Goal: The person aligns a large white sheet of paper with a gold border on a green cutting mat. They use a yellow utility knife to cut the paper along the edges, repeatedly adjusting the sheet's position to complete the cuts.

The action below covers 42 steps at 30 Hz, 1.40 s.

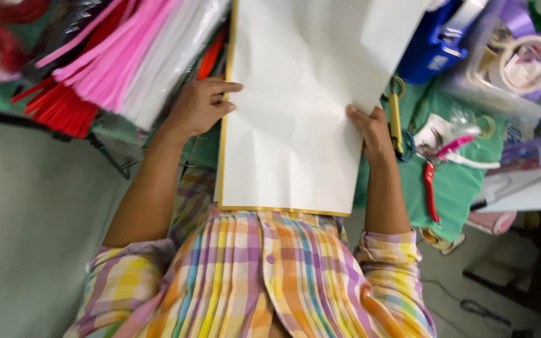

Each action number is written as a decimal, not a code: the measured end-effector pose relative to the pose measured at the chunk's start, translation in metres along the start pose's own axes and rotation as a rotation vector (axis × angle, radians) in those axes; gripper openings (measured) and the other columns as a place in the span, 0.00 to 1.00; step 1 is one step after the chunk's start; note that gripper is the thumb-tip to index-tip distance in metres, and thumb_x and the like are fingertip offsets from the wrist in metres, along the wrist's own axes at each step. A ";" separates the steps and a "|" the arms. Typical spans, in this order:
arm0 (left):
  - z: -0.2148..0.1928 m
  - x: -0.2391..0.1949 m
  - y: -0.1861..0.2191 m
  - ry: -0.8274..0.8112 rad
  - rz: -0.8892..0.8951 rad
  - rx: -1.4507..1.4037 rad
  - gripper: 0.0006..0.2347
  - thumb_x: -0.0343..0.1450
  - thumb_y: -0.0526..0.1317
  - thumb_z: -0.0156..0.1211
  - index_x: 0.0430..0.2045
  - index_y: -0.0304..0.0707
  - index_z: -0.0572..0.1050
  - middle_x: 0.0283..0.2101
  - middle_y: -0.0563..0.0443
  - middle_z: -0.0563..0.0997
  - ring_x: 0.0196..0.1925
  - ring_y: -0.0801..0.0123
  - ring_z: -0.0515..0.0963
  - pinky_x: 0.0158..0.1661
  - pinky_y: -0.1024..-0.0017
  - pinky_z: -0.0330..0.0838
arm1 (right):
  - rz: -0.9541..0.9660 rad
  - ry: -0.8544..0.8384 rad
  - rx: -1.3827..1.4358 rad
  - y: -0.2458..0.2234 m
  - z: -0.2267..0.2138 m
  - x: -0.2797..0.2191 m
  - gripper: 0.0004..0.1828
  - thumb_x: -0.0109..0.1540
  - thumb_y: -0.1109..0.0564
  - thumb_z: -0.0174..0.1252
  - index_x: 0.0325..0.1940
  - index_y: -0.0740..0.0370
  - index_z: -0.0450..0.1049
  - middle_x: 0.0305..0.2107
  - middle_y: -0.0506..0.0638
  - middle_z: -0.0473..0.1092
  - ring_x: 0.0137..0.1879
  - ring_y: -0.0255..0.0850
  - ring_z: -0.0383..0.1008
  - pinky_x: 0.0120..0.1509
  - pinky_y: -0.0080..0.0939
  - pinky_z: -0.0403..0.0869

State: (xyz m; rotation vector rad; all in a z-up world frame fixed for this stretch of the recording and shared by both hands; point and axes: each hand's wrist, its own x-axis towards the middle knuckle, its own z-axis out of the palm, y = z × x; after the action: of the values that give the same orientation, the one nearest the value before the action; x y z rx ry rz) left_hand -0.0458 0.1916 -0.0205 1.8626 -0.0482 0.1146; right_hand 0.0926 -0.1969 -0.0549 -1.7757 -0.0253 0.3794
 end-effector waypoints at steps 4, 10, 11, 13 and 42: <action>-0.001 0.001 -0.012 -0.052 -0.022 -0.039 0.19 0.70 0.25 0.64 0.56 0.34 0.78 0.52 0.32 0.76 0.52 0.55 0.80 0.48 0.62 0.78 | 0.092 -0.072 0.068 -0.013 -0.012 -0.013 0.17 0.62 0.54 0.66 0.48 0.69 0.77 0.30 0.53 0.74 0.30 0.45 0.79 0.35 0.45 0.80; 0.001 -0.001 -0.013 -0.041 -0.026 0.014 0.20 0.72 0.26 0.65 0.60 0.39 0.77 0.55 0.33 0.76 0.50 0.63 0.78 0.43 0.65 0.78 | 0.083 -0.104 0.122 -0.021 -0.017 -0.022 0.19 0.60 0.58 0.65 0.53 0.69 0.77 0.37 0.53 0.76 0.38 0.44 0.79 0.45 0.44 0.79; 0.000 -0.001 -0.013 -0.041 -0.031 0.010 0.20 0.73 0.26 0.64 0.61 0.39 0.76 0.55 0.32 0.76 0.49 0.60 0.79 0.41 0.64 0.77 | 0.064 -0.116 0.117 -0.017 -0.019 -0.022 0.18 0.62 0.59 0.63 0.54 0.69 0.76 0.38 0.53 0.76 0.40 0.44 0.79 0.48 0.44 0.79; 0.000 -0.002 -0.016 -0.043 -0.036 0.007 0.20 0.74 0.26 0.63 0.62 0.38 0.76 0.55 0.30 0.76 0.49 0.56 0.79 0.38 0.62 0.77 | 0.046 -0.127 0.115 -0.013 -0.021 -0.022 0.17 0.64 0.59 0.61 0.55 0.69 0.76 0.40 0.54 0.76 0.42 0.44 0.79 0.50 0.44 0.79; -0.002 -0.025 0.018 0.062 -0.001 0.273 0.20 0.71 0.24 0.65 0.60 0.31 0.77 0.53 0.24 0.76 0.46 0.35 0.81 0.39 0.60 0.80 | -0.140 -0.003 0.074 0.089 -0.024 0.028 0.11 0.69 0.51 0.59 0.36 0.57 0.78 0.22 0.43 0.72 0.25 0.28 0.68 0.33 0.30 0.69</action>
State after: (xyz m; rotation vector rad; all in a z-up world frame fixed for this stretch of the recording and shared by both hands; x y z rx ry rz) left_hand -0.0727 0.1872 -0.0057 2.1306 0.0115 0.1857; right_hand 0.1092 -0.2345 -0.1420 -1.6892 -0.1356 0.2787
